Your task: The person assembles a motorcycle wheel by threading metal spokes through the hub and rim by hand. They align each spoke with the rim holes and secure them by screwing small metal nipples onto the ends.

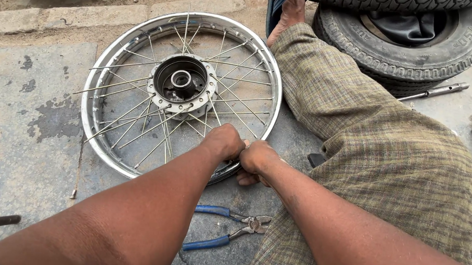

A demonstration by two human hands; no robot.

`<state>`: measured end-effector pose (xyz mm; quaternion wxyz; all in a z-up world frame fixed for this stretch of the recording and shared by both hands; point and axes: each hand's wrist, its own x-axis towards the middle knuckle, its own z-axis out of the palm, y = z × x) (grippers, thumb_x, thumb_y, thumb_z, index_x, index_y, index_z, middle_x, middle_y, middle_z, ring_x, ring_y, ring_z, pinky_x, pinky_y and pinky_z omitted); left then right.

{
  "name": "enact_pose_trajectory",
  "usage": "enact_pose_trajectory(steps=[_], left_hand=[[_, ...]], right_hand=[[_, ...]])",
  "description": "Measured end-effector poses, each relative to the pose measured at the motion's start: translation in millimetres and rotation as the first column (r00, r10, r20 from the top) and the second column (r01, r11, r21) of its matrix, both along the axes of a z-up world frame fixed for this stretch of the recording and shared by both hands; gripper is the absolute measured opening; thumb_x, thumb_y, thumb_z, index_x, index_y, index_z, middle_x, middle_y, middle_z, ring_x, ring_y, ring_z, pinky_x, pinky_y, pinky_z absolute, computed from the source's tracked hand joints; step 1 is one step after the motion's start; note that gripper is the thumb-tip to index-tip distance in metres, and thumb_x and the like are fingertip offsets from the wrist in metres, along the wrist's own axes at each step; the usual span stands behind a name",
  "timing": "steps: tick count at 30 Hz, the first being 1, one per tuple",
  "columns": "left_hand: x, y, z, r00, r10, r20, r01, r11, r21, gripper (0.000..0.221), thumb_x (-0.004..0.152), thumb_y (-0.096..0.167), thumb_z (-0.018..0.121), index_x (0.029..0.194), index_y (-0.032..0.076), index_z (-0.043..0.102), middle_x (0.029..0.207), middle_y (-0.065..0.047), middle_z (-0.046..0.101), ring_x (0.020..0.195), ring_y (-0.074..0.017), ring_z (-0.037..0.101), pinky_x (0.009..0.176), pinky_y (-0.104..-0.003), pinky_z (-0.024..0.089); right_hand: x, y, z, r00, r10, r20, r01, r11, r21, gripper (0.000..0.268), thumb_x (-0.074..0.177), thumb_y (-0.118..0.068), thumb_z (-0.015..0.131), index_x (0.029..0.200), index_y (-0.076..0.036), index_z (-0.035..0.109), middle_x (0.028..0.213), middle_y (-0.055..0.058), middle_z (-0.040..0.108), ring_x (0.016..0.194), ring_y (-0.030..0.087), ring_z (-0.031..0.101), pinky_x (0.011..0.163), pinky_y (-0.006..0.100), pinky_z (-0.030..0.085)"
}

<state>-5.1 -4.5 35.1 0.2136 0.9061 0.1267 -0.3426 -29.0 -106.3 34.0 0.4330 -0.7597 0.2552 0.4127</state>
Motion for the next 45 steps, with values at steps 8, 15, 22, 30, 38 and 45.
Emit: enact_pose_trajectory(steps=[8,15,22,30,38,45], left_hand=[[-48.7,24.6,-26.0,0.868,0.177,0.463,-0.036,0.954,-0.298,0.041,0.101,0.034,0.057,0.135,0.012,0.049,0.103,-0.025,0.07,0.1,-0.0431,0.068,0.091,-0.052,0.051],[-62.1,54.6,-11.1,0.656,0.57,0.495,-0.355,0.812,-0.464,0.028,0.105,0.022,0.047,0.131,0.01,0.046,0.085,-0.018,0.073,0.079,-0.0342,0.073,0.076,-0.05,0.054],[-7.5,65.6,23.4,0.948,0.313,-0.056,-0.315,0.899,-0.304,0.026,0.1,0.026,0.061,0.113,0.006,0.071,0.096,-0.01,0.077,0.084,-0.0217,0.068,0.073,-0.04,0.054],[11.5,66.8,1.9,0.973,0.14,-0.185,-0.161,0.981,-0.104,0.04,0.099,0.033,0.067,0.113,-0.005,0.069,0.103,-0.02,0.075,0.083,-0.0295,0.078,0.062,-0.042,0.067],[-11.4,55.5,1.1,0.984,0.175,0.015,-0.174,0.983,-0.061,0.045,0.096,0.034,0.071,0.114,-0.007,0.066,0.102,-0.022,0.074,0.07,-0.0325,0.078,0.058,-0.04,0.067],[6.8,52.6,-11.2,0.968,0.221,-0.116,-0.234,0.966,-0.115,0.048,0.099,0.035,0.066,0.111,-0.012,0.068,0.095,-0.029,0.08,0.067,-0.0358,0.078,0.058,-0.04,0.064]], right_hand=[[-9.7,-5.7,-12.6,0.982,-0.163,0.1,0.163,0.987,0.013,0.019,0.101,-0.008,0.052,0.113,0.005,0.061,0.093,0.017,0.069,0.073,0.023,0.068,0.06,0.035,0.061],[-15.0,-15.9,-15.3,0.892,-0.446,0.069,0.419,0.876,0.239,0.027,0.103,-0.006,0.04,0.114,0.009,0.059,0.09,0.015,0.068,0.072,0.023,0.069,0.064,0.035,0.064],[-27.2,-9.3,29.6,0.917,-0.371,0.147,0.332,0.914,0.232,0.027,0.104,-0.011,0.039,0.121,0.002,0.056,0.094,0.013,0.067,0.082,0.023,0.063,0.068,0.038,0.059],[-18.3,9.8,28.3,0.782,0.593,0.191,-0.478,0.767,-0.427,0.059,0.087,-0.049,0.073,0.12,0.0,0.07,0.126,0.023,0.068,0.121,0.036,0.065,0.107,0.044,0.05],[-43.0,20.1,2.9,0.681,0.727,-0.093,-0.718,0.637,-0.28,0.041,0.093,-0.024,0.062,0.117,0.01,0.067,0.119,0.028,0.071,0.102,0.036,0.074,0.087,0.045,0.06],[-44.5,6.8,-113.2,0.912,0.248,-0.326,-0.191,0.962,0.195,0.028,0.101,0.001,0.043,0.101,0.011,0.069,0.095,0.024,0.076,0.07,0.027,0.077,0.057,0.034,0.066]])
